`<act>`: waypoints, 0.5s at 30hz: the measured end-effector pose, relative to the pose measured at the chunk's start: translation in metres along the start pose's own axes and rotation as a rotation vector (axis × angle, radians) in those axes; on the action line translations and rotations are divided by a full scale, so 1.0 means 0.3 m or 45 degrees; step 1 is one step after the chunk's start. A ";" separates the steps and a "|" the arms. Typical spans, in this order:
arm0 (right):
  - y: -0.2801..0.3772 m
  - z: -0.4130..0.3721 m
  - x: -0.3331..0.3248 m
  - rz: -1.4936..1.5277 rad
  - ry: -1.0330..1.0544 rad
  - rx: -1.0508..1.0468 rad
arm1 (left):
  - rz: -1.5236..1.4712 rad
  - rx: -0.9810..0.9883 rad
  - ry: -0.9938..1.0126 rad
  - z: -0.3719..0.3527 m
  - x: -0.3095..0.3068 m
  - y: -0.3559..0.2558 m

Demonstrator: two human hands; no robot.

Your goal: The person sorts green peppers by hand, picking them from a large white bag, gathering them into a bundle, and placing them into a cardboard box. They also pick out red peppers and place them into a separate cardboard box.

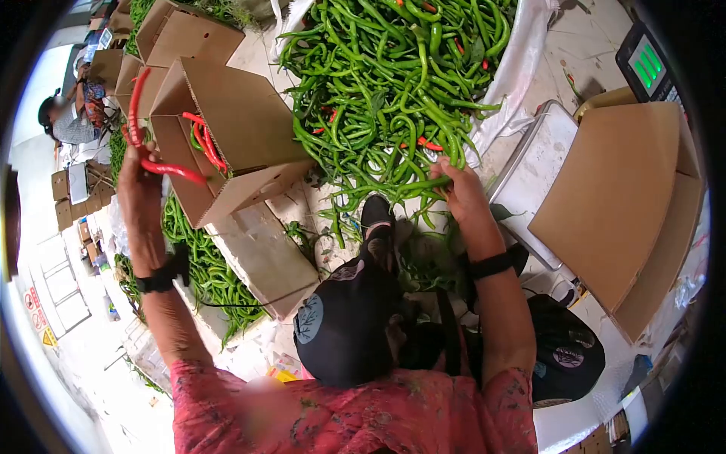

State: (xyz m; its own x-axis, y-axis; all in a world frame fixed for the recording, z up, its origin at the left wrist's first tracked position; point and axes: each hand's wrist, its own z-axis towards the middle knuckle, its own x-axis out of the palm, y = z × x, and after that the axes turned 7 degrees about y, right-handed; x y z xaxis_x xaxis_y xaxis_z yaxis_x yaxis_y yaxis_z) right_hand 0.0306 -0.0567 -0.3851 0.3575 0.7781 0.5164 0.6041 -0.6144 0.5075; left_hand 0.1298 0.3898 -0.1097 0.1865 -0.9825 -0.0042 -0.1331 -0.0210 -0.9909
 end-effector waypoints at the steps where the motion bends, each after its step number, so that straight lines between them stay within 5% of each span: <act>1: -0.012 0.004 -0.008 -0.002 -0.007 0.003 | 0.196 0.044 0.045 0.041 -0.102 0.004; 2: -0.026 0.009 -0.015 0.004 0.008 -0.028 | 0.591 0.055 -0.194 0.034 -0.097 -0.017; 4: -0.032 0.022 -0.019 0.012 0.019 -0.068 | 1.305 0.673 -0.358 -0.003 -0.045 0.010; 5: -0.039 0.023 -0.023 0.007 0.062 -0.121 | 1.286 0.741 -0.363 -0.071 0.078 0.013; 9: -0.030 -0.002 -0.005 -0.055 0.097 -0.092 | 0.926 -0.020 0.187 -0.265 0.365 0.345; 12: -0.027 -0.010 0.016 0.026 0.019 -0.110 | 0.335 -0.324 -0.102 -0.223 0.431 0.795; 15: -0.032 -0.026 -0.020 -0.003 0.005 -0.065 | 0.435 -0.652 -0.279 -0.080 0.447 0.956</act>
State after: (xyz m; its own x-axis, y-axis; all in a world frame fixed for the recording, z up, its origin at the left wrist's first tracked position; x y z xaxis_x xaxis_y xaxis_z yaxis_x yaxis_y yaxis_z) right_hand 0.0172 -0.0567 -0.3877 0.3535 0.7791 0.5178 0.5680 -0.6186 0.5429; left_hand 0.0934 0.2476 -0.3911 0.2386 -0.8899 -0.3888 -0.6566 0.1472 -0.7397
